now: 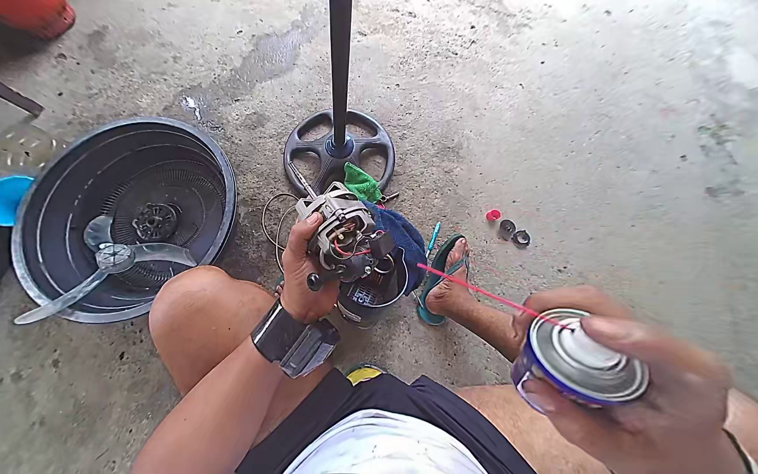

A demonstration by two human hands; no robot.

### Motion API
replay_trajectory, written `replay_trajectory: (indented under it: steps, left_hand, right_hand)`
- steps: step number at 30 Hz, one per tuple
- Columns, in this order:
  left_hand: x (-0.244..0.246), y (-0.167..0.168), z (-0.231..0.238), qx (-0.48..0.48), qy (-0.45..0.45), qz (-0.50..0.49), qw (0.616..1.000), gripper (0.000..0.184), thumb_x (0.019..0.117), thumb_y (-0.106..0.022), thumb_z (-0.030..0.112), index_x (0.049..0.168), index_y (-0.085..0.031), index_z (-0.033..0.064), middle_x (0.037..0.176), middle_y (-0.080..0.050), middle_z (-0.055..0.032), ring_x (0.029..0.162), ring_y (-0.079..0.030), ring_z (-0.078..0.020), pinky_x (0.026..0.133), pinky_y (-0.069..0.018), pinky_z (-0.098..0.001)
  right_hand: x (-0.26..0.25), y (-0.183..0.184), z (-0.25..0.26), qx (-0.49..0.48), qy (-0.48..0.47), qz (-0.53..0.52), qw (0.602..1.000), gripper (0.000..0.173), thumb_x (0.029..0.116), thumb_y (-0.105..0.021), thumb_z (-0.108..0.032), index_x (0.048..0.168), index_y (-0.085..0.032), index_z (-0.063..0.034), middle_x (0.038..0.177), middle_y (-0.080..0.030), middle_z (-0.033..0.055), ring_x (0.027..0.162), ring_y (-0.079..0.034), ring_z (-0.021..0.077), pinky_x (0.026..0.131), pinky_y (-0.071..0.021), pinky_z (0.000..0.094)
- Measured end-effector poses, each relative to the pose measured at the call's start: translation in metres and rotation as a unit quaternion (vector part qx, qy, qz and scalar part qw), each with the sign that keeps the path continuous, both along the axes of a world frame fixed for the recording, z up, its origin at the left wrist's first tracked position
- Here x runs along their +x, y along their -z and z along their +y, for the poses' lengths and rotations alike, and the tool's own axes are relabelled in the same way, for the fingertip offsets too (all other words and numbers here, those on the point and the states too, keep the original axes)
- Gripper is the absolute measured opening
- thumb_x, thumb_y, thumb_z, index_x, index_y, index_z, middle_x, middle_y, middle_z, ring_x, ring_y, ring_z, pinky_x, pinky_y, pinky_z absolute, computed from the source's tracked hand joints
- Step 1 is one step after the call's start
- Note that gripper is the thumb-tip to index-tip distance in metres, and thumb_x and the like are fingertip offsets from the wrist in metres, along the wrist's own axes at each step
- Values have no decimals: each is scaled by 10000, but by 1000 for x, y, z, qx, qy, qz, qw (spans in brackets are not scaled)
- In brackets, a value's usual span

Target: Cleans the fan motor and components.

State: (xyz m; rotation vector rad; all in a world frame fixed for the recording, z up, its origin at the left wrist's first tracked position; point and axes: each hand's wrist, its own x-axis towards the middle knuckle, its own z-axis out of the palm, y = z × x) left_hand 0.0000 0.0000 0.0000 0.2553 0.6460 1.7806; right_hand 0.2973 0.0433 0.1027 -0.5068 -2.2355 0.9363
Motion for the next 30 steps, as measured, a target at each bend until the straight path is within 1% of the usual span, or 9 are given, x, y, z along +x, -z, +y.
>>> replay_trajectory:
  steps: [3, 5, 7, 13, 22, 25, 27, 28, 30]
  left_hand:
    - [1, 0, 0, 9, -7, 4, 1000, 288, 936, -642, 355, 1141, -660, 152, 980, -706, -72, 919, -700, -162, 809, -596, -385]
    - [1, -1, 0, 10, -12, 4, 1000, 357, 926, -652, 333, 1239, -617, 164, 1022, -706, -74, 945, -703, -165, 824, -601, -387]
    - [2, 0, -1, 14, -11, 4, 1000, 390, 928, -656, 331, 1275, -601, 160, 1041, -704, -81, 955, -703, -169, 835, -600, -387]
    - [2, 0, -1, 15, -13, 3, 1000, 285, 930, -654, 324, 1142, -649, 133, 971, -708, -85, 906, -708, -166, 809, -600, -369]
    - [1, 1, -1, 13, -14, 2, 1000, 379, 923, -661, 318, 1255, -603, 145, 1026, -697, -80, 945, -699, -163, 835, -596, -366]
    - [1, 0, -2, 12, -14, 2, 1000, 286, 938, -647, 327, 1144, -645, 128, 982, -701, -84, 918, -703, -166, 821, -596, -371]
    - [-1, -1, -2, 15, -9, 5, 1000, 276, 966, -599, 346, 1069, -693, 109, 960, -708, -83, 915, -697, -165, 816, -590, -373]
    - [-2, -1, -2, 19, -3, 9, 1000, 293, 984, -564, 357, 1071, -695, 110, 973, -707, -80, 929, -694, -164, 826, -588, -379]
    - [-2, -1, -2, 29, 4, 11, 1000, 334, 1019, -492, 379, 1083, -687, 116, 996, -705, -74, 952, -689, -170, 843, -586, -395]
  right_hand:
    - [-4, 11, -12, 26, -32, -31, 999, 692, 888, -742, -310, 1496, -420, -379, 1232, -566, 21, 1060, -596, 111, 847, -534, 250]
    - [-4, 14, -13, 39, -28, -42, 998, 674, 900, -727, -316, 1499, -422, -362, 1212, -565, 33, 1057, -590, 112, 852, -525, 247]
    - [-4, 15, -13, 46, -23, -49, 997, 662, 898, -722, -311, 1491, -432, -353, 1199, -571, 40, 1060, -594, 120, 858, -528, 254]
    - [-6, 19, -13, 47, -22, -57, 997, 624, 902, -720, -298, 1464, -452, -350, 1193, -565, 42, 1060, -591, 122, 869, -527, 265]
    - [-10, 21, -10, 28, -29, -33, 999, 652, 906, -723, -272, 1484, -431, -350, 1220, -549, 29, 1045, -593, 111, 862, -533, 260]
    - [-2, 20, -1, 11, -42, -14, 999, 662, 904, -725, -267, 1492, -433, -351, 1227, -560, 32, 1031, -604, 130, 831, -546, 272]
    - [18, 10, 21, -1, 6, -19, 1000, 652, 908, -741, -314, 1479, -433, -372, 1233, -617, 6, 1010, -659, 145, 806, -597, 308]
    - [35, 3, 39, -3, 60, -41, 997, 643, 901, -749, -344, 1462, -434, -365, 1204, -650, -11, 984, -681, 141, 796, -610, 323]
    - [83, -9, 83, -16, 173, -138, 975, 755, 886, -747, -413, 1510, -338, -300, 1196, -646, -2, 995, -686, 123, 836, -611, 339]
